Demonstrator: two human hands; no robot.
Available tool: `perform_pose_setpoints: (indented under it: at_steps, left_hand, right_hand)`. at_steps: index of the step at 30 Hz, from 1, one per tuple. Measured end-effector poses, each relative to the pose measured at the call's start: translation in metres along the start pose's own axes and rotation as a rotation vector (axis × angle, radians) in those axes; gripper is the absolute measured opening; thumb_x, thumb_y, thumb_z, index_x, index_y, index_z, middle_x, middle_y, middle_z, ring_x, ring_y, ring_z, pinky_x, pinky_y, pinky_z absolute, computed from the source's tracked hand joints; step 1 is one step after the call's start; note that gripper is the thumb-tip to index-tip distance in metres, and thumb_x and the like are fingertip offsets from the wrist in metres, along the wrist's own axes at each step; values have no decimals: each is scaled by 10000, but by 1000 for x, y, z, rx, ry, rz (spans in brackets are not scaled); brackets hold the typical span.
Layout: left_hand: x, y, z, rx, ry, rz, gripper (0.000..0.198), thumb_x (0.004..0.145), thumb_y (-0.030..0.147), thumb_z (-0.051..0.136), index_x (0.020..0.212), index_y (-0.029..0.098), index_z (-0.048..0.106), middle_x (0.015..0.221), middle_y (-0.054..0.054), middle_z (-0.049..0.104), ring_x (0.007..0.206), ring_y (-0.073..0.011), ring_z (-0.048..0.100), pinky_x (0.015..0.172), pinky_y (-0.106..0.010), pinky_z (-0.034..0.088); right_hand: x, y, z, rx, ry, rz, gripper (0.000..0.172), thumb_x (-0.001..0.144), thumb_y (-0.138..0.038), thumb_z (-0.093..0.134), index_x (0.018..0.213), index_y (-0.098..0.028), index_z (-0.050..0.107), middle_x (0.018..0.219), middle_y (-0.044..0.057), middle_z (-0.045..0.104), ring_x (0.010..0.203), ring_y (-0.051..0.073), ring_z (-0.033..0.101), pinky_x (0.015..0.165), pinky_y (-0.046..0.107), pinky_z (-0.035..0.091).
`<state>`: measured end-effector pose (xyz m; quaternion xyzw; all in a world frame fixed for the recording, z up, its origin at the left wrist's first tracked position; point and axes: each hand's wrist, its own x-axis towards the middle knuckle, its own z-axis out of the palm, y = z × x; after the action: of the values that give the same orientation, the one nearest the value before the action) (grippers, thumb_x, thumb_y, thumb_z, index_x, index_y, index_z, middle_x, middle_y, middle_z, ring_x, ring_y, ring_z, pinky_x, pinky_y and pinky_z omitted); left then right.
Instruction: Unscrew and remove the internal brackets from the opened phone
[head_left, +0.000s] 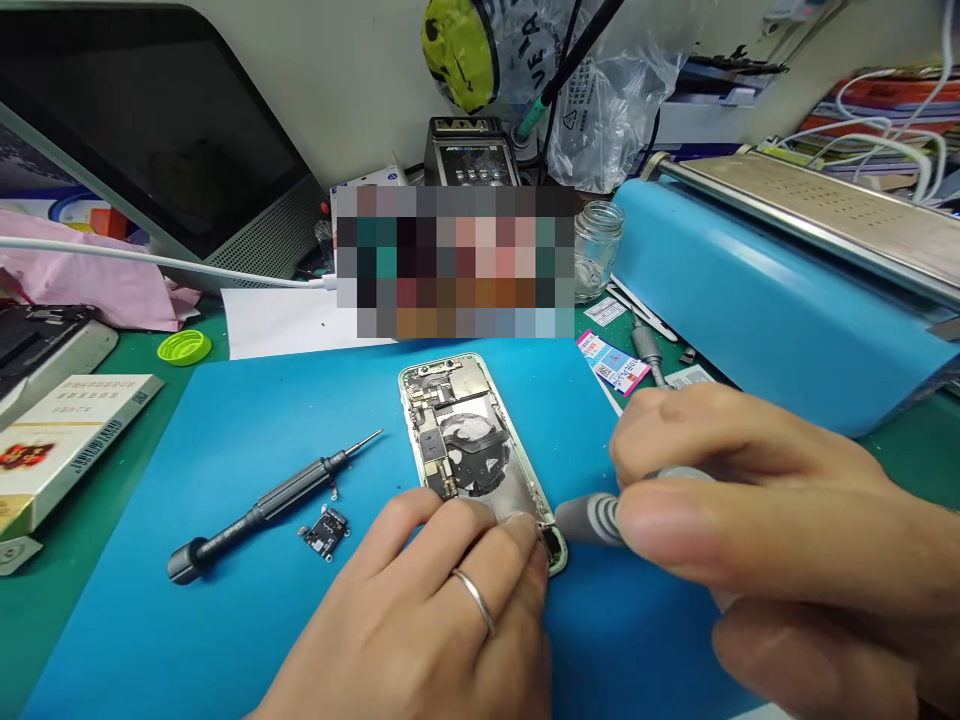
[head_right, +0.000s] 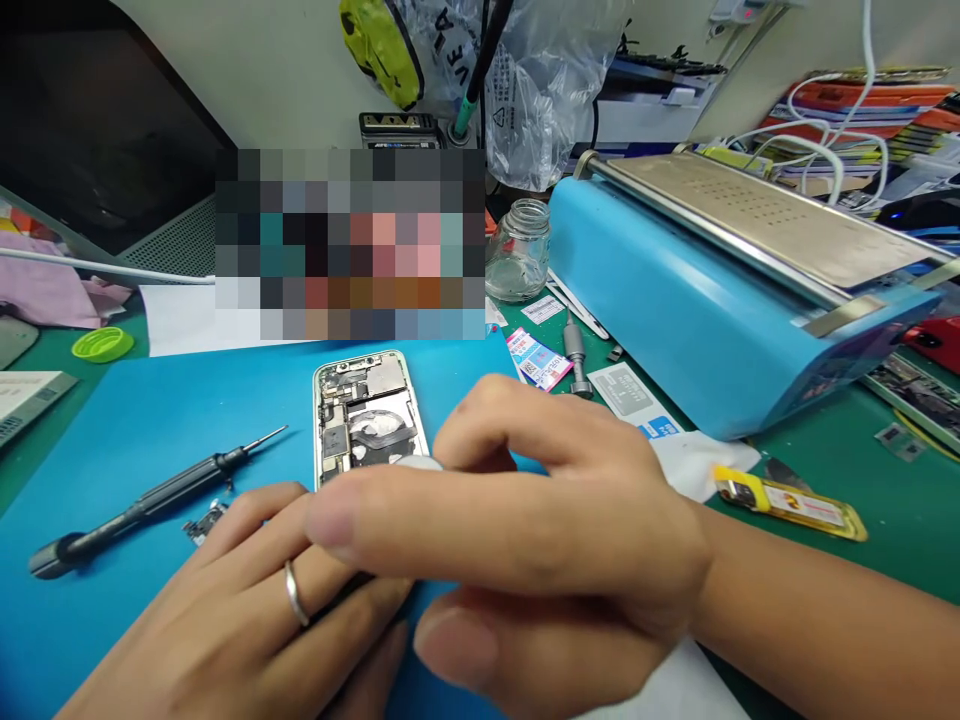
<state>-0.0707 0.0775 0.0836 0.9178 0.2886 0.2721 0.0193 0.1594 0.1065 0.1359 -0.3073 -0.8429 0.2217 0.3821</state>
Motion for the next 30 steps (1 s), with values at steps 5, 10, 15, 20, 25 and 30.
perform_pose_setpoints:
  at_steps: [5, 10, 15, 20, 25, 30]
  left_hand:
    - [-2, 0, 0, -25, 4, -10, 267, 1049, 133, 495, 1076, 159, 760, 1049, 4, 766, 911, -176, 689, 782, -372, 457]
    - [1, 1, 1, -25, 27, -10, 264, 1042, 128, 506, 1020, 164, 767, 1018, 12, 771, 878, -174, 696, 755, -372, 467]
    - [1, 4, 2, -23, 29, -14, 261, 1024, 115, 511, 1052, 155, 768, 991, 0, 766, 814, -173, 681, 674, -355, 472]
    - [4, 6, 3, -25, 66, -38, 245, 1001, 124, 527, 941, 166, 760, 894, -1, 743, 758, -179, 657, 611, -356, 460]
    - [7, 6, 9, -10, 80, -18, 222, 997, 136, 539, 945, 163, 753, 933, -2, 758, 740, -170, 645, 612, -357, 461]
    - [9, 2, 23, -42, 414, -58, 366, 1073, 157, 412, 857, 185, 705, 886, 23, 759, 721, -154, 602, 587, -350, 419]
  right_hand:
    - [1, 8, 1, 4, 20, -202, 385, 1039, -230, 547, 1325, -434, 703, 1050, -3, 714, 867, 152, 738, 774, 258, 639]
    - [6, 6, 1, 7, 20, -241, 369, 1025, -219, 563, 1301, -404, 725, 920, -10, 710, 804, 139, 727, 693, 227, 622]
    - [16, 3, 5, 6, 75, -274, 334, 1025, -211, 543, 1246, -329, 764, 783, 10, 740, 677, 137, 692, 601, 227, 610]
    - [16, 10, 4, 12, 30, -340, 545, 870, -9, 646, 1288, -348, 733, 923, 6, 777, 883, 189, 738, 702, 259, 638]
    - [11, 11, 5, 68, 26, -246, 638, 789, 6, 629, 1328, -327, 699, 876, -8, 704, 739, 144, 679, 641, 235, 619]
    - [7, 18, 8, 77, -10, -272, 585, 794, -37, 631, 1345, -230, 634, 1046, 75, 694, 906, 175, 725, 767, 265, 648]
